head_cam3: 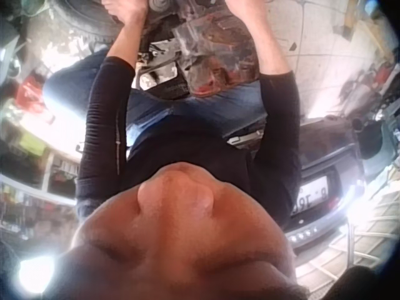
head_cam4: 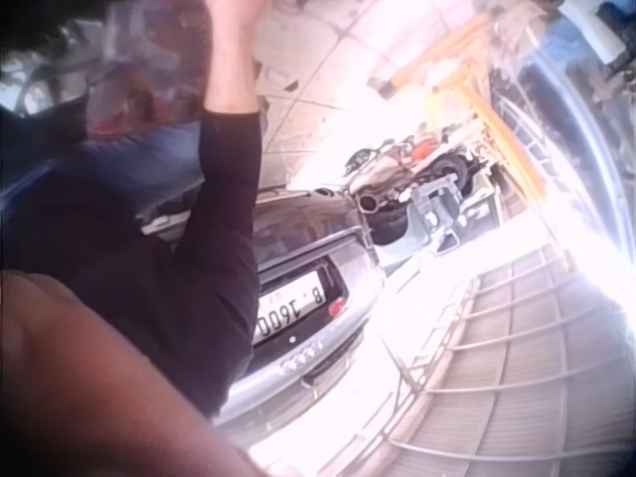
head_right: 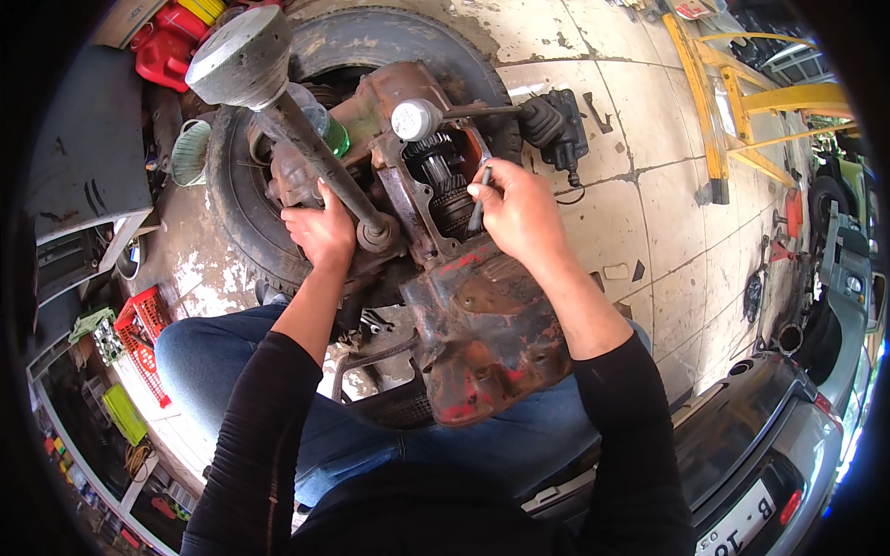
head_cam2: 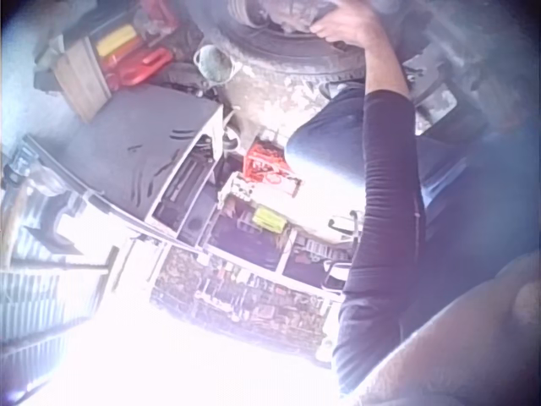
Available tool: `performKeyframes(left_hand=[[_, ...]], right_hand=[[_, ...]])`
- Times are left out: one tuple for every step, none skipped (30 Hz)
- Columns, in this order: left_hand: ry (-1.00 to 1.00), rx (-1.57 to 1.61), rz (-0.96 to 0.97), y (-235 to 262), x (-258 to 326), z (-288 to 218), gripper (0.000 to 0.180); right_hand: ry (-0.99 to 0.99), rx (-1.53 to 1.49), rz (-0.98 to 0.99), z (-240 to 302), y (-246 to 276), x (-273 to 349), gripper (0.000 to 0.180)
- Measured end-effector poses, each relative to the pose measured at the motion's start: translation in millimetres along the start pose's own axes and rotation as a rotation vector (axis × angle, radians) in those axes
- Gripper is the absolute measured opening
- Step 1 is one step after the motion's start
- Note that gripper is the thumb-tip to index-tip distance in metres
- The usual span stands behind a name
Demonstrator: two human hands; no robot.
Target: The person sits on the floor and works on an open transmission housing, using a small metal tool to probe and adjust internal gears. They also pour liquid from a plastic bottle into the housing and continue manipulating the gears with the tool.
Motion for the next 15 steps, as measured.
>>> performKeyframes(left_hand=[[0.0, -0.002, 0.004, 0, 1, -1, 0.094], [-0.001, -0.001, 0.01, 0, 1, -2, 0.094], [0.003, -0.002, 0.011, 0, 1, -1, 0.094], [0.007, -0.003, 0.012, 1, 0, 0, 0.094], [0.008, -0.003, 0.008, 2, 0, 1, 0.094], [0.006, -0.002, 0.008, 2, 0, 0, 0.094], [0.003, 0.0, 0.008, 2, 1, -1, 0.094], [0.009, -0.005, 0.014, 2, 2, -1, 0.094], [0.013, -0.009, 0.02, 2, 2, -2, 0.094], [0.016, -0.012, 0.027, 1, 3, -3, 0.094], [0.014, -0.012, 0.022, 0, 3, -3, 0.094], [0.017, -0.014, 0.009, -1, 0, 0, 0.094], [0.019, -0.015, -0.001, 0, -1, 2, 0.094], [0.019, -0.016, -0.001, 1, -1, 2, 0.094], [0.017, -0.016, 0.003, 2, 0, 1, 0.094]], right_hand=[[-0.019, -0.134, -0.016, -6, -2, -1, 0.009], [0.031, -0.018, -0.067, -6, 5, 1, 0.009], [0.013, 0.082, -0.043, 0, 6, 1, 0.009], [-0.006, 0.183, -0.019, 8, 9, 1, 0.008], [-0.024, 0.283, 0.006, 11, 9, 1, 0.008], [-0.013, 0.275, 0.018, 13, 7, 3, 0.008], [-0.003, 0.267, 0.029, 14, 5, 4, 0.008], [0.008, 0.258, 0.041, 15, 4, 5, 0.008], [0.027, 0.177, 0.01, 9, 4, 4, 0.009], [0.046, 0.098, -0.021, -2, 3, 2, 0.009], [0.065, 0.019, -0.052, -9, 5, 1, 0.01], [0.049, 0.091, -0.055, -4, 6, 1, 0.01], [0.031, 0.165, -0.059, 6, 10, 2, 0.011], [0.014, 0.239, -0.063, 12, 12, 3, 0.011], [-0.001, 0.236, -0.048, 14, 11, 4, 0.01]])
Point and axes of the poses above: each hand's wrist, its own x-axis away from the middle knuckle, its own y-axis out of the back of the hand, z = x × y, the point moved 7 cm from there along -x, towards the middle knuckle, and after that the axes turned 8 degrees about y, right-handed, at the moved point
